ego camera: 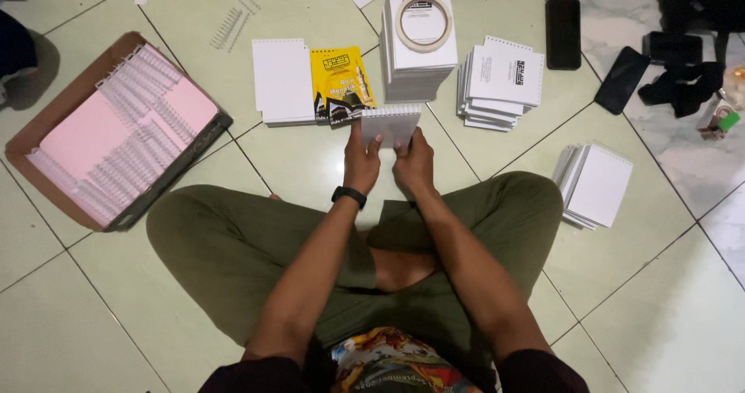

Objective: The person sits on the floor and assembles spiral-bound notebooks by hand. They pick up a stack of white paper sheets, align them, and insert a metal spiral binding wire through the pre-punched holes. After securing the binding, they place the completed notebook onto a growing stack on the floor.

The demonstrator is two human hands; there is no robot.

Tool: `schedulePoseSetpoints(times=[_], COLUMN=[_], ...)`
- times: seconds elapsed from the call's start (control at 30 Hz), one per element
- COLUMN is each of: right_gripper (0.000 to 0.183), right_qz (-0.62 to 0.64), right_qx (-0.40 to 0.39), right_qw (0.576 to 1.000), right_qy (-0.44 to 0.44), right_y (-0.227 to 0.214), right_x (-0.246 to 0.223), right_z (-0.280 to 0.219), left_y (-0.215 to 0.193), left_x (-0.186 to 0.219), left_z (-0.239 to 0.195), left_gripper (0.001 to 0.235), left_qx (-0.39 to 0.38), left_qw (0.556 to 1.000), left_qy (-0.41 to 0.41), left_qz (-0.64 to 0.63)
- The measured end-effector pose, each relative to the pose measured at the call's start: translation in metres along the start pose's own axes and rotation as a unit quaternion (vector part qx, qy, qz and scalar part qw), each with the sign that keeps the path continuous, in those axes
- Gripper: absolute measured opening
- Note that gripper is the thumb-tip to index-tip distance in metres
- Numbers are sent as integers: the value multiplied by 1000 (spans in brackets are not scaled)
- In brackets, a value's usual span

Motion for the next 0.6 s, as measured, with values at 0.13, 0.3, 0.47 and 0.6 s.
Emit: schedulePoseSetpoints(times=[0.13, 0.3, 0.47, 0.6], right_gripper=[29, 50, 51, 58], right_qz=[-21, 51, 213, 164], right_qx=[18, -41, 14, 193], right_qw=[1000, 998, 976, 967], right_qy=[9, -14, 35, -18], right_y=[-13, -25, -126, -265], right_x=[-25, 18, 25, 88], right_z=[-17, -21, -77, -111], left_y=[-10, -18, 2, 19], left_x=[25, 21, 28, 1], left_z=[-11, -4, -25, -31], left_gripper=[61, 44, 23, 11], left_qx=[-5, -87, -184, -179], left_qw=[1000, 978, 958, 966], left_qy=[-16, 11, -61, -111], left_qz=[-9, -190, -213, -147])
Point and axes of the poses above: each hand's wrist, its own z-axis towards the middle knuckle, its own y-axis out of the palm, x = y × z, the point moved 6 cm from there along z, towards the middle knuckle, and after that the axes turned 2 degrees about -z, right-handed, at the moved point
